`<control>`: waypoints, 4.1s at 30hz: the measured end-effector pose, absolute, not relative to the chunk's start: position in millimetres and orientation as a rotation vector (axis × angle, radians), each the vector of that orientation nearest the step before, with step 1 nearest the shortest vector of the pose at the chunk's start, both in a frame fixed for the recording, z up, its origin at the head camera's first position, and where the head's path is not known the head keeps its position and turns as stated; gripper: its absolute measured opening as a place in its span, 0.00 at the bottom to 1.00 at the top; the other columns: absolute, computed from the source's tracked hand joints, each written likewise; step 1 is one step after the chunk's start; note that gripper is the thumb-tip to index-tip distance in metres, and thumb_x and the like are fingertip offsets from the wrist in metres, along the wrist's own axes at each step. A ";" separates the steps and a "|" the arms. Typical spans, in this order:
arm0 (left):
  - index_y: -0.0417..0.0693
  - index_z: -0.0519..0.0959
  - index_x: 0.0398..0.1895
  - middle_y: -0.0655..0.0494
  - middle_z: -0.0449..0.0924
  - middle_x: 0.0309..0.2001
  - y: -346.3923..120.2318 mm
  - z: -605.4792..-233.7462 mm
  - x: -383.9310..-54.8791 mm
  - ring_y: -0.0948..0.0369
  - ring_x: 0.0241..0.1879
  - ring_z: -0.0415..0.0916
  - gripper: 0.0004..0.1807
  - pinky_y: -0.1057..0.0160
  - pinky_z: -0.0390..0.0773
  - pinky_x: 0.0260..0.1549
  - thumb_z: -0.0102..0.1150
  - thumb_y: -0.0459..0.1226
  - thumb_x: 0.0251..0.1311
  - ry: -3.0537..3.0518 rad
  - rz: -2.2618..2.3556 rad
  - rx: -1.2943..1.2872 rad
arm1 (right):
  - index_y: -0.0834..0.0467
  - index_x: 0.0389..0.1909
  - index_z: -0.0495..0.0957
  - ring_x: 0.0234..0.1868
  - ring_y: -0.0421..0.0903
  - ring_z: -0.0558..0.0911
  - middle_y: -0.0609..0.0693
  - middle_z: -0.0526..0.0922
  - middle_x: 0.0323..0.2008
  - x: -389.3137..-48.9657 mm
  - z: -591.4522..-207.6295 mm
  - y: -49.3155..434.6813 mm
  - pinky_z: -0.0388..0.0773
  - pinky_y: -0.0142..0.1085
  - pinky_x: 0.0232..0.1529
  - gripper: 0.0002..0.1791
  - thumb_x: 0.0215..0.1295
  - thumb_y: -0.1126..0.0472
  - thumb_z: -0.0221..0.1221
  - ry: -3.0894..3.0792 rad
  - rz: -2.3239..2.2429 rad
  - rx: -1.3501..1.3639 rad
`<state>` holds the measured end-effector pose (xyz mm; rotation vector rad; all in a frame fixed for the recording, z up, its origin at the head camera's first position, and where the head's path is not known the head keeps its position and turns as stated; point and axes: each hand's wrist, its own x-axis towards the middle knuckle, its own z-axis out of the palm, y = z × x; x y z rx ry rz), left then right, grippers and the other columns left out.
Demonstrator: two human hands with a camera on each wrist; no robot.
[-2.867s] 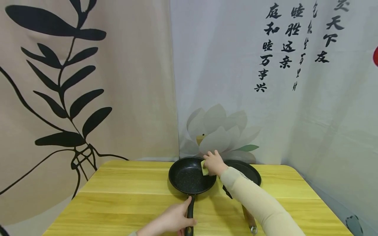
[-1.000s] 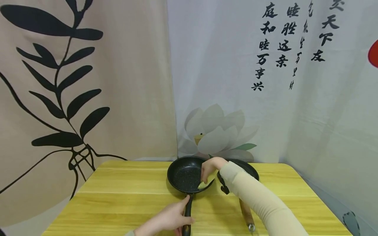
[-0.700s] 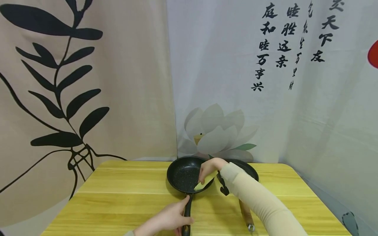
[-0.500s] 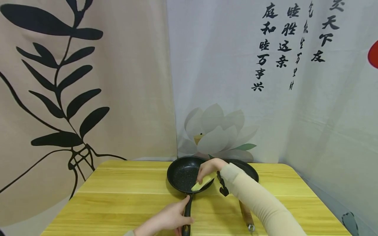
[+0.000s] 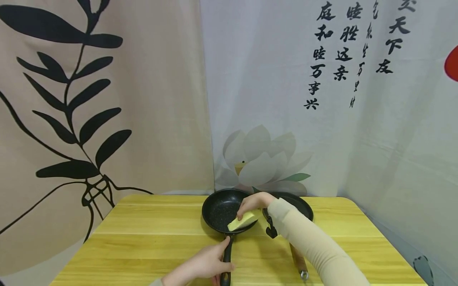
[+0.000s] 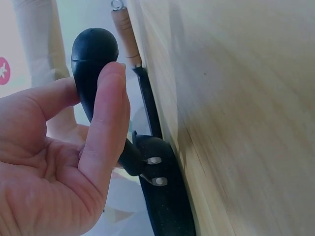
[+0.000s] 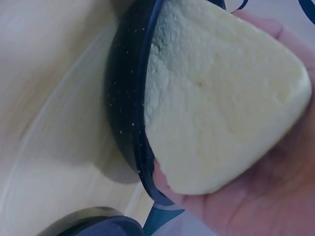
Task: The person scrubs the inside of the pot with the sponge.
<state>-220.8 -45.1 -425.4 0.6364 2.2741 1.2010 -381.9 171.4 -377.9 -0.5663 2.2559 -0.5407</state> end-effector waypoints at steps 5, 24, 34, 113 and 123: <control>0.34 0.50 0.75 0.52 0.79 0.17 -47.7 -447.8 -235.7 0.59 0.13 0.78 0.50 0.58 0.79 0.15 0.64 0.50 0.60 2.284 1.143 0.685 | 0.54 0.47 0.83 0.31 0.41 0.76 0.48 0.82 0.36 -379.2 -382.2 166.4 0.76 0.36 0.34 0.17 0.60 0.52 0.59 2.189 -0.658 -0.541; 0.29 0.49 0.73 0.52 0.78 0.16 -48.0 -419.7 -220.1 0.57 0.12 0.77 0.47 0.57 0.79 0.16 0.63 0.43 0.61 2.273 1.174 0.717 | 0.58 0.47 0.78 0.44 0.46 0.78 0.51 0.79 0.44 -369.6 -400.2 133.6 0.74 0.44 0.50 0.18 0.64 0.50 0.56 2.099 -0.965 -0.472; 0.27 0.50 0.73 0.52 0.77 0.15 -49.5 -424.3 -219.9 0.57 0.12 0.77 0.46 0.61 0.79 0.18 0.63 0.43 0.62 2.272 1.173 0.728 | 0.60 0.54 0.75 0.50 0.49 0.75 0.53 0.75 0.49 -364.6 -410.6 119.3 0.70 0.50 0.56 0.24 0.64 0.49 0.57 2.111 -1.120 -0.412; 0.30 0.46 0.74 0.54 0.79 0.16 -50.8 -430.4 -228.9 0.56 0.13 0.78 0.49 0.62 0.80 0.22 0.62 0.45 0.62 2.240 1.144 0.748 | 0.45 0.66 0.72 0.68 0.51 0.65 0.48 0.69 0.67 -396.2 -403.8 83.1 0.66 0.48 0.62 0.31 0.62 0.51 0.65 2.736 -0.257 -0.592; 0.36 0.45 0.76 0.53 0.81 0.17 -54.2 -465.3 -248.0 0.53 0.14 0.79 0.51 0.58 0.80 0.20 0.62 0.51 0.61 2.253 1.124 0.766 | 0.43 0.68 0.70 0.68 0.49 0.65 0.47 0.68 0.68 -394.8 -399.5 85.8 0.66 0.48 0.62 0.33 0.61 0.52 0.66 2.706 -0.196 -0.628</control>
